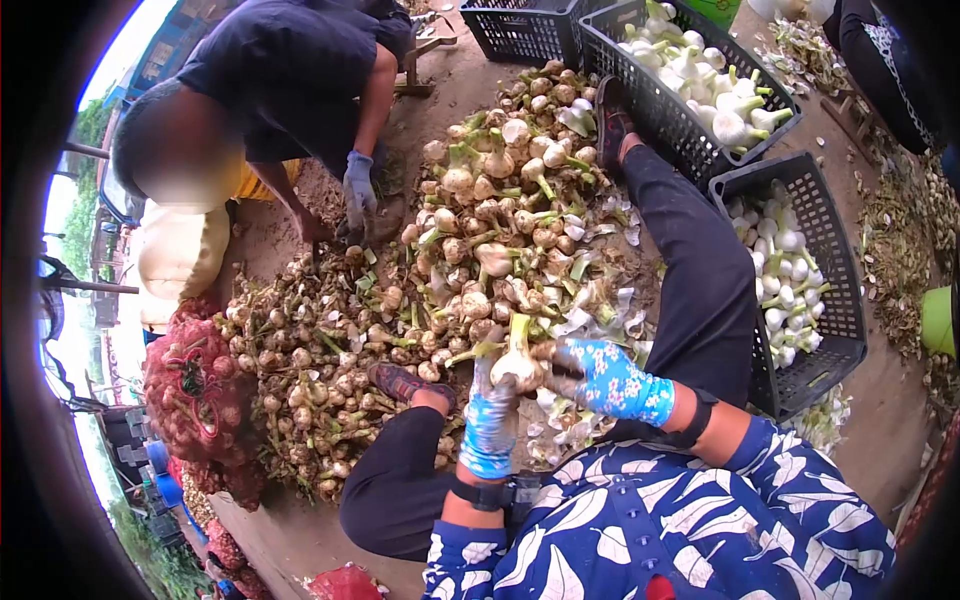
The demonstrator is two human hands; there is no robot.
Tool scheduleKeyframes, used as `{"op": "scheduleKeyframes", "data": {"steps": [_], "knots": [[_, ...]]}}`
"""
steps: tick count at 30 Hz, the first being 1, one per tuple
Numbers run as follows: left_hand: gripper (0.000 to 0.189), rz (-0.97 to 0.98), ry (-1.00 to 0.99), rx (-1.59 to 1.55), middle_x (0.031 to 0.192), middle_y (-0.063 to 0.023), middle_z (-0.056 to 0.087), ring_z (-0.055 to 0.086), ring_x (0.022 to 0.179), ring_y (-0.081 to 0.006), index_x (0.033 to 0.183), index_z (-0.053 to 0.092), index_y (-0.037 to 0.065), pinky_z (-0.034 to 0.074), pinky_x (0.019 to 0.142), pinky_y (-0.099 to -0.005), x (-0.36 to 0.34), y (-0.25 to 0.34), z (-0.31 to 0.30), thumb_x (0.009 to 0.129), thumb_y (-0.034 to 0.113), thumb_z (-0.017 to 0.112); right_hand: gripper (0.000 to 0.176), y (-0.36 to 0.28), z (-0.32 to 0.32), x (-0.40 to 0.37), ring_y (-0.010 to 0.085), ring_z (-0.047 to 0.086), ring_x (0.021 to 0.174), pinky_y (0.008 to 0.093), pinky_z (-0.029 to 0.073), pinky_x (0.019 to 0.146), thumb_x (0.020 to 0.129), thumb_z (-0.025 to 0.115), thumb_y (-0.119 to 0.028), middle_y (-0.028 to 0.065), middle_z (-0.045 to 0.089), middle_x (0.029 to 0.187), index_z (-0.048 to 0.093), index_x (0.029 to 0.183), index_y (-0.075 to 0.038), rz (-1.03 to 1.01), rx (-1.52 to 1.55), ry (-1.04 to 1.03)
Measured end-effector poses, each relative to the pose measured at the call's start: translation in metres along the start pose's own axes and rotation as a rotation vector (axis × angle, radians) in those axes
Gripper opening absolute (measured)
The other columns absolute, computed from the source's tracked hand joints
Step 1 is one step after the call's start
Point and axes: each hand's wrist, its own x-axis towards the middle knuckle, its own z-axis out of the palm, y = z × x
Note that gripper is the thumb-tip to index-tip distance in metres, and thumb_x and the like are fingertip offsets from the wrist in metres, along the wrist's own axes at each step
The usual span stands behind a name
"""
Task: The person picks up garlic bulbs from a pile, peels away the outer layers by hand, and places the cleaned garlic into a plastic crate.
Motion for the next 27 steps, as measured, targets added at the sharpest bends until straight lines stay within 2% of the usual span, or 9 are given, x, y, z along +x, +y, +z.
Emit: {"op": "scheduleKeyframes", "data": {"steps": [4, 6, 10, 14, 16, 22, 23, 25, 27], "knots": [[0.073, 0.338, 0.119, 0.898, 0.117, -0.015, 0.052, 0.055, 0.104, -0.0248, 0.132, 0.036, 0.002, 0.047, 0.087, -0.0347, -0.019, -0.021, 0.013, 0.071, 0.012, 0.076, 0.048, -0.016, -0.014, -0.015, 0.0154, 0.062, 0.073, 0.0292, 0.049, 0.065, 0.084, 0.064, -0.037, 0.0124, 0.066, 0.086, 0.059, 0.11, 0.004, 0.354, 0.733, 0.011], [0.082, 0.724, -0.133, 1.381, 0.118, -0.0166, 0.05, 0.052, 0.105, -0.0305, 0.135, 0.034, 0.004, 0.043, 0.089, -0.0394, -0.023, -0.009, 0.025, 0.068, 0.018, 0.078, 0.045, -0.007, -0.005, -0.019, 0.0174, 0.062, 0.067, 0.0317, 0.048, 0.06, 0.085, 0.061, -0.04, 0.0129, 0.065, 0.075, 0.064, 0.099, 0.003, 0.307, 0.667, 0.034], [0.087, 0.792, -0.114, 1.359, 0.108, -0.0178, 0.052, 0.053, 0.097, -0.0343, 0.135, 0.034, 0.003, 0.043, 0.084, -0.0429, -0.028, -0.007, 0.033, 0.064, 0.023, 0.081, 0.038, -0.01, -0.014, -0.029, 0.0301, 0.059, 0.066, 0.0397, 0.045, 0.059, 0.09, 0.053, -0.037, 0.0181, 0.061, 0.072, 0.064, 0.088, 0.0, 0.088, 0.136, 0.022], [0.079, 0.808, -0.15, 1.709, 0.108, -0.0173, 0.051, 0.05, 0.099, -0.0357, 0.129, 0.044, 0.005, 0.042, 0.083, -0.044, -0.035, 0.003, 0.035, 0.061, 0.019, 0.081, 0.029, 0.021, 0.012, -0.035, 0.0318, 0.059, 0.071, 0.0408, 0.044, 0.06, 0.091, 0.052, -0.027, 0.0188, 0.059, 0.076, 0.063, 0.094, -0.001, 0.043, 0.531, 0.065], [0.076, 0.775, -0.153, 1.721, 0.108, -0.0169, 0.051, 0.049, 0.101, -0.0365, 0.126, 0.048, 0.006, 0.041, 0.084, -0.0444, -0.036, 0.007, 0.036, 0.058, 0.018, 0.081, 0.023, 0.025, 0.012, -0.036, 0.0342, 0.057, 0.072, 0.0424, 0.044, 0.062, 0.09, 0.05, -0.019, 0.0196, 0.057, 0.077, 0.061, 0.101, -0.002, -0.257, 0.103, 0.131], [0.066, 0.481, -0.135, 1.052, 0.107, -0.0141, 0.054, 0.055, 0.098, -0.0283, 0.122, 0.05, 0.005, 0.046, 0.085, -0.0386, -0.027, -0.013, 0.03, 0.065, 0.017, 0.079, 0.012, 0.015, 0.001, -0.038, 0.034, 0.059, 0.067, 0.0424, 0.045, 0.059, 0.08, 0.056, -0.007, 0.0159, 0.057, 0.072, 0.062, 0.089, -0.002, -0.111, -0.163, 0.177], [0.052, 0.058, -0.046, 0.611, 0.109, -0.0108, 0.055, 0.056, 0.101, -0.0238, 0.122, 0.05, 0.004, 0.046, 0.089, -0.0359, -0.03, -0.014, 0.029, 0.078, 0.023, 0.07, 0.019, 0.017, -0.007, -0.041, 0.0259, 0.059, 0.066, 0.0353, 0.047, 0.06, 0.083, 0.057, -0.011, 0.0125, 0.06, 0.078, 0.059, 0.098, -0.001, -0.072, 0.127, 0.026], [0.047, -0.078, -0.016, 0.216, 0.111, -0.0104, 0.056, 0.056, 0.102, -0.0228, 0.122, 0.05, 0.002, 0.046, 0.09, -0.0352, -0.025, -0.014, 0.03, 0.085, 0.03, 0.057, 0.028, -0.006, -0.017, -0.05, 0.0084, 0.056, 0.062, 0.0196, 0.046, 0.055, 0.086, 0.061, -0.018, 0.0044, 0.062, 0.081, 0.058, 0.107, -0.001, 0.412, 1.08, -0.225], [0.043, -0.191, 0.047, -0.089, 0.112, -0.0111, 0.058, 0.057, 0.102, -0.022, 0.12, 0.052, 0.0, 0.045, 0.091, -0.033, -0.016, -0.015, 0.029, 0.093, 0.032, 0.045, 0.033, -0.011, -0.015, -0.054, 0.0074, 0.054, 0.057, 0.0188, 0.043, 0.049, 0.084, 0.064, -0.024, 0.0032, 0.061, 0.077, 0.058, 0.107, -0.002, 0.436, 1.31, -0.246]]}}
